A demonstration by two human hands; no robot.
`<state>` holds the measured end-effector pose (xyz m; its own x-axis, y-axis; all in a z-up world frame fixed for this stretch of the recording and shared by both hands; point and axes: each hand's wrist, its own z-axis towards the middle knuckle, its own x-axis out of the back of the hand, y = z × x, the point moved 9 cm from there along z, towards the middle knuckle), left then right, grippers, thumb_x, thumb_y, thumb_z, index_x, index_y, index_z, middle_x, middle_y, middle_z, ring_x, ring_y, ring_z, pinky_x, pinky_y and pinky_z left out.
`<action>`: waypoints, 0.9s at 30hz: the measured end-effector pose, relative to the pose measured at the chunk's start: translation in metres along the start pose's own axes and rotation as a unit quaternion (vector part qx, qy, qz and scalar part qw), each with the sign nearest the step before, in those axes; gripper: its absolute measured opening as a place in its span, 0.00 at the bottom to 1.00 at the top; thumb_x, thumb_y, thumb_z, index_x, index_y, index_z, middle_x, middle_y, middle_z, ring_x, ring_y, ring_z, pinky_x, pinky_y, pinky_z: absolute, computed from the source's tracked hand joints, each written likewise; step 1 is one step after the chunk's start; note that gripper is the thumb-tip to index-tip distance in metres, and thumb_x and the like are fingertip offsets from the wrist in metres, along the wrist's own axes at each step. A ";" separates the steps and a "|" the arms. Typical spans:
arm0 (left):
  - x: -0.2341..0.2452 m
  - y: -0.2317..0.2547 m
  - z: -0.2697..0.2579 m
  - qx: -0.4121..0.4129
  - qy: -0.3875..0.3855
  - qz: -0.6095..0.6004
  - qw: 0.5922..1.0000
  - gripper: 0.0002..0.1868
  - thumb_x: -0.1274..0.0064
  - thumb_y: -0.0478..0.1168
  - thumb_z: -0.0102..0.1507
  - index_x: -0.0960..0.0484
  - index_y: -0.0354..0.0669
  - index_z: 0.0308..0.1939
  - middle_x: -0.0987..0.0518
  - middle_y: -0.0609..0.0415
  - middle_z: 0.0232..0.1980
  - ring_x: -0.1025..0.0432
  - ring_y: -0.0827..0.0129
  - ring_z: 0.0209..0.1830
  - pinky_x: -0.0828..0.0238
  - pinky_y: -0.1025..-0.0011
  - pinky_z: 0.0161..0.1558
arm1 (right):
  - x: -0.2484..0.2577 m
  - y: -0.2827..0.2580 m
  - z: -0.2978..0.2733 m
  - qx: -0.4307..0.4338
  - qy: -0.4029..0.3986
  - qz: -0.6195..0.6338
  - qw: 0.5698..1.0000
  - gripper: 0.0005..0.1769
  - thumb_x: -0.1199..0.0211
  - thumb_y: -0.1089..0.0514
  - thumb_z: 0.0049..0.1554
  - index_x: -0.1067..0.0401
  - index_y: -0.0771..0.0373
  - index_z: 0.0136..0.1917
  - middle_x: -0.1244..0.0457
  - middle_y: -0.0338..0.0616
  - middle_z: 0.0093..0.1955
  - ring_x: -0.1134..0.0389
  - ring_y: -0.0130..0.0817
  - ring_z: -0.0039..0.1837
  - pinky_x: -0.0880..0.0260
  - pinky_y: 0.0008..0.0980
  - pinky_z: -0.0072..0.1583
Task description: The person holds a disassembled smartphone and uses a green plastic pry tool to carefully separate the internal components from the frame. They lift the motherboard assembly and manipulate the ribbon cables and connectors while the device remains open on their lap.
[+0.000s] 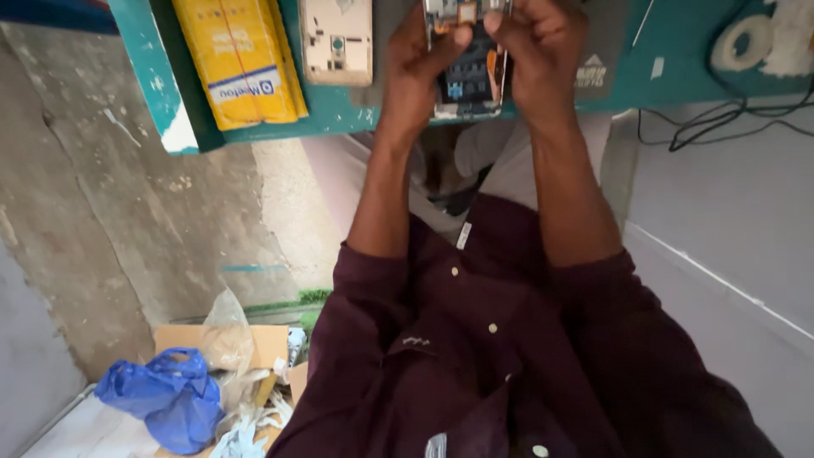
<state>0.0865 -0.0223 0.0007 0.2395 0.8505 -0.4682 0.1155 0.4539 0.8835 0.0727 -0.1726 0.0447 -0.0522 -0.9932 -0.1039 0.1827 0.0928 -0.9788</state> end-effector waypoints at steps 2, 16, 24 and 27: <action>-0.001 0.003 0.004 -0.005 -0.005 0.008 1.000 0.15 0.43 0.36 0.71 0.22 0.34 0.59 0.17 0.53 0.50 0.25 0.71 0.50 0.29 0.71 0.55 | -0.001 -0.003 -0.002 -0.015 0.013 0.009 1.000 0.06 0.37 0.64 0.64 0.26 0.70 0.52 0.39 0.30 0.39 0.45 0.19 0.39 0.48 0.26 0.43; -0.004 0.007 0.004 -0.035 0.012 0.060 0.998 0.13 0.43 0.36 0.71 0.22 0.34 0.58 0.18 0.54 0.51 0.25 0.71 0.52 0.29 0.72 0.57 | 0.014 0.020 -0.005 0.005 0.007 0.007 1.000 0.05 0.35 0.64 0.69 0.26 0.69 0.52 0.40 0.32 0.37 0.45 0.18 0.39 0.47 0.25 0.43; -0.007 0.015 0.007 0.010 0.048 0.114 0.992 0.16 0.43 0.39 0.69 0.21 0.36 0.58 0.18 0.55 0.53 0.26 0.73 0.53 0.29 0.73 0.57 | 0.003 0.010 0.005 -0.091 0.007 0.009 0.996 0.18 0.36 0.58 0.67 0.27 0.69 0.67 0.32 0.37 0.55 0.33 0.21 0.55 0.33 0.22 0.56; -0.010 0.020 0.003 0.003 0.045 0.104 0.994 0.16 0.43 0.39 0.69 0.20 0.35 0.59 0.17 0.53 0.54 0.26 0.72 0.55 0.30 0.73 0.59 | -0.007 0.002 0.002 -0.091 0.025 0.063 0.994 0.19 0.37 0.61 0.66 0.29 0.70 0.68 0.31 0.39 0.56 0.32 0.21 0.56 0.33 0.22 0.57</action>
<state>0.0898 -0.0221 0.0233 0.1710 0.9464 -0.2742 0.0791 0.2642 0.9612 0.0750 -0.1659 0.0433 -0.0902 -0.9686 -0.2318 0.0103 0.2318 -0.9727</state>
